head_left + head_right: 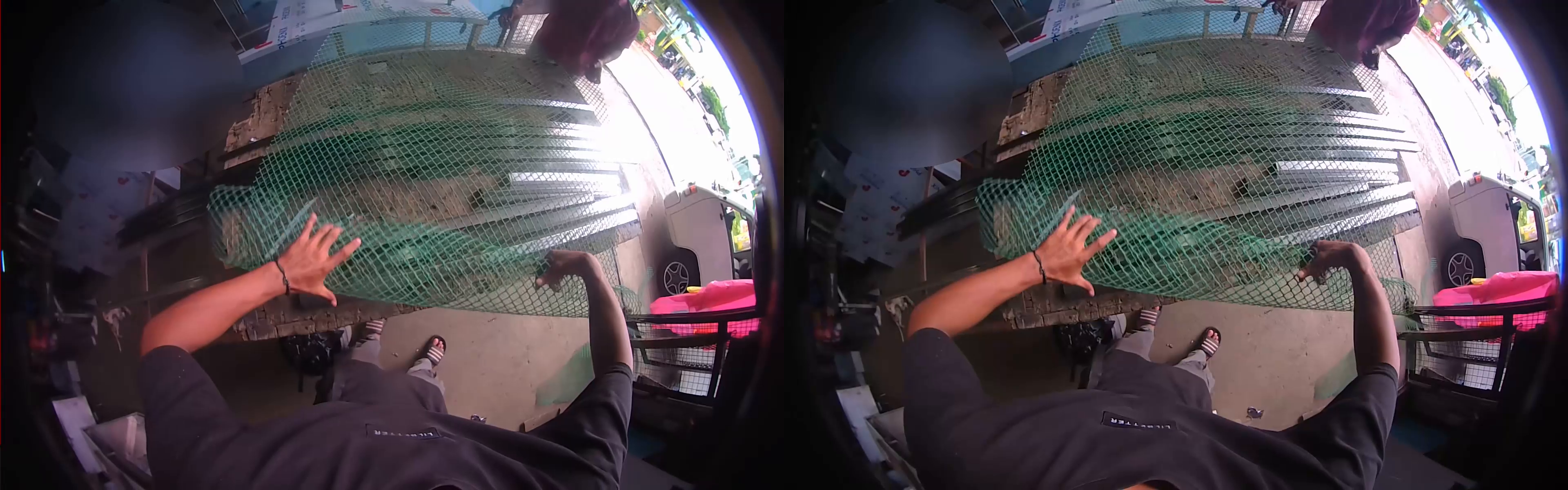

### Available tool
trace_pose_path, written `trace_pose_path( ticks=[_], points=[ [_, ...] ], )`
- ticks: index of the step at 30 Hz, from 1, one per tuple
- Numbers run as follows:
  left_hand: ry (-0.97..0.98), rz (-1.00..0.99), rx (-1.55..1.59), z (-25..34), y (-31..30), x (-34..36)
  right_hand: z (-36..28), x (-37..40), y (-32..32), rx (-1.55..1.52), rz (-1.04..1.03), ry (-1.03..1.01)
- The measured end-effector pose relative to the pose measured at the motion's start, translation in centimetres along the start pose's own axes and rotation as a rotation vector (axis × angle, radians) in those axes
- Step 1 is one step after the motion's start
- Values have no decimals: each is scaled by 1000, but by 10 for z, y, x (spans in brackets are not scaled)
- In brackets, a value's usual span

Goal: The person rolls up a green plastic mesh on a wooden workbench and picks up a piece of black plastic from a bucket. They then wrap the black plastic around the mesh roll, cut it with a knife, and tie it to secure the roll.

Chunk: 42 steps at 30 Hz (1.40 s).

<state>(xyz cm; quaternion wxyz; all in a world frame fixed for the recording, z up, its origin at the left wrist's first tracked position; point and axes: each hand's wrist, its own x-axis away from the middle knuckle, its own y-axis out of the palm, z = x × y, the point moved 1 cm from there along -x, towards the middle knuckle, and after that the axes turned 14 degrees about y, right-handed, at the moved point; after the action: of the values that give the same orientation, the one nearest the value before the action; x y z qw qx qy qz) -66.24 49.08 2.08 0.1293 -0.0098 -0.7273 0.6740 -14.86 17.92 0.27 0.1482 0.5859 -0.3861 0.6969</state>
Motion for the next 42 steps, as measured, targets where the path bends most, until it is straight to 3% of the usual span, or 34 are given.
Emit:
trace_pose_path(
  ticks=[2,3,4,6,8,9,10,12,14,15,16,17,18,20,22,23,24,25,26,28,31,33,37,39,41,42],
  points=[
    [27,40,153,1,31,4,4,-18,11,-19,-21,-15],
    [66,165,103,1,26,4,4,-25,13,18,-38,-9],
    [60,167,107,-3,23,2,5,-30,12,58,-56,-2],
    [66,-53,447,-14,18,-5,13,-29,5,9,-148,-54],
    [72,19,447,-22,-3,-17,19,-25,4,-144,-155,-152],
    [52,-89,507,-30,-19,-27,15,-10,6,-84,20,-128],
    [37,-199,563,-40,-28,-36,13,0,12,-88,23,-119],
    [65,-190,591,-60,-30,-47,13,22,18,-265,353,-203],
    [-36,-317,786,-76,-36,-51,3,57,19,-270,471,-217],
    [42,-132,932,-87,-15,-46,-3,76,27,-77,710,-301],
    [48,-131,934,-93,-14,-44,-12,93,35,123,939,-385],
    [34,-161,1032,-98,-14,-45,-26,106,42,208,965,-378],
    [22,-195,1131,-102,-13,-44,-31,104,46,199,960,-369],
    [74,-137,1013,-111,-4,-50,-33,94,49,156,749,-338],
    [-96,-472,1399,-122,-17,-62,-36,77,39,162,714,-369],
    [-137,-478,1428,-129,-16,-64,-36,69,31,96,566,-301],
    [-142,-475,1426,-139,-8,-66,-35,61,26,31,418,-231],
    [-145,-505,1425,-148,1,-71,-27,52,22,17,494,-334],
    [-147,-538,1429,-156,10,-72,-18,40,15,-74,431,-355],
    [-90,-583,1221,-165,7,-79,-25,37,-4,-236,167,-242],
    [-146,-438,1021,-166,2,-67,-35,30,-26,-121,152,-139],
    [-172,-95,545,-146,-29,-56,-33,22,-35,-93,139,-88],
    [-91,6,346,-89,-45,-39,-21,5,-57,-136,53,-55],
    [-31,185,107,-73,-41,-42,-22,-10,-63,-107,53,-43],
    [-32,207,120,-72,-32,-48,-26,-17,-67,-34,37,-39],
    [-28,227,128,-77,-33,-51,-21,-28,-67,-72,-66,-51]
  ],
)
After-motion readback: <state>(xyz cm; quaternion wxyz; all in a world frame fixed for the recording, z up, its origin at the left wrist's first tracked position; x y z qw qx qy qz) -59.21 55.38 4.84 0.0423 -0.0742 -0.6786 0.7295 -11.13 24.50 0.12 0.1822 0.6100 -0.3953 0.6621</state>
